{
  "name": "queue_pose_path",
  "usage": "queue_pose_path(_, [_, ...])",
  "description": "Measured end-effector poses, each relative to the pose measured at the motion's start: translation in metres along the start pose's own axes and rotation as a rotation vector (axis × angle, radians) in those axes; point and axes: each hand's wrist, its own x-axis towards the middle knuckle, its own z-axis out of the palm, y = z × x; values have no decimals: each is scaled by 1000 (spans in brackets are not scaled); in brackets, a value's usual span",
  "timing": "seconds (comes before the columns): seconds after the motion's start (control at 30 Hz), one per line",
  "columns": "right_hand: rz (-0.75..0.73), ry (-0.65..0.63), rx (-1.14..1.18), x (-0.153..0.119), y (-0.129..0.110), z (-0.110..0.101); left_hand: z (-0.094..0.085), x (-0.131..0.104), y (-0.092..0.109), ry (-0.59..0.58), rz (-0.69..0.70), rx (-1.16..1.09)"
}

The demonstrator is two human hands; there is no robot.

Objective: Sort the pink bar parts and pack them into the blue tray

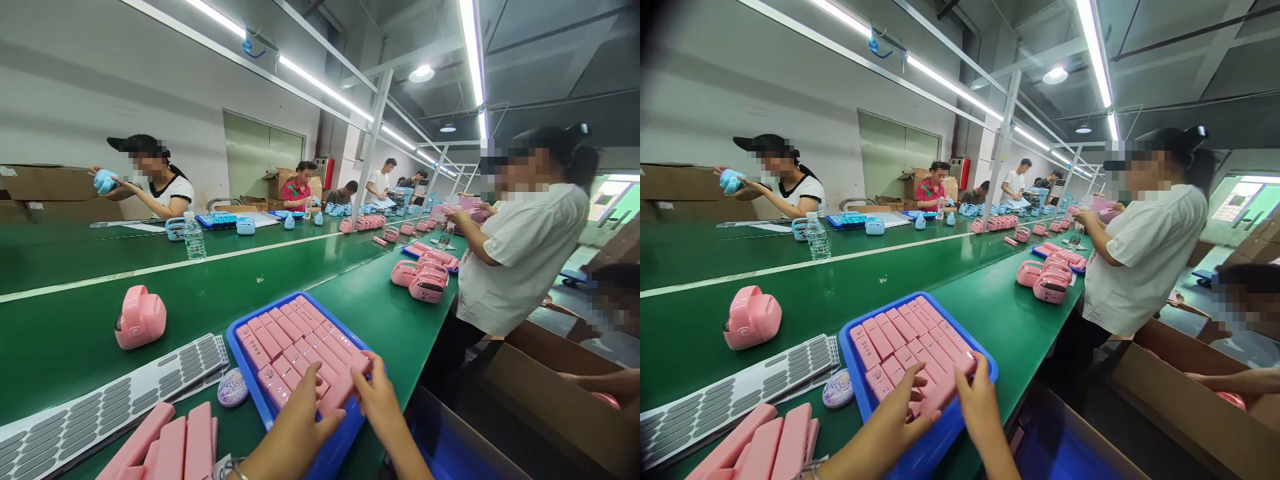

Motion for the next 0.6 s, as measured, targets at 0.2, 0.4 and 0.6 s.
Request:
queue_pose_path(0.2, [100, 127, -276, 26, 35, -13, -88, 10, -15, 305, 100, 320])
queue_pose_path(0.4, [18, 156, -556, 31, 41, 5, -231, 29, -51, 888, -30, 674])
queue_pose_path(0.6, [-122, 257, -603, 35, 76, 4, -301, 42, -73, 882, -378, 486])
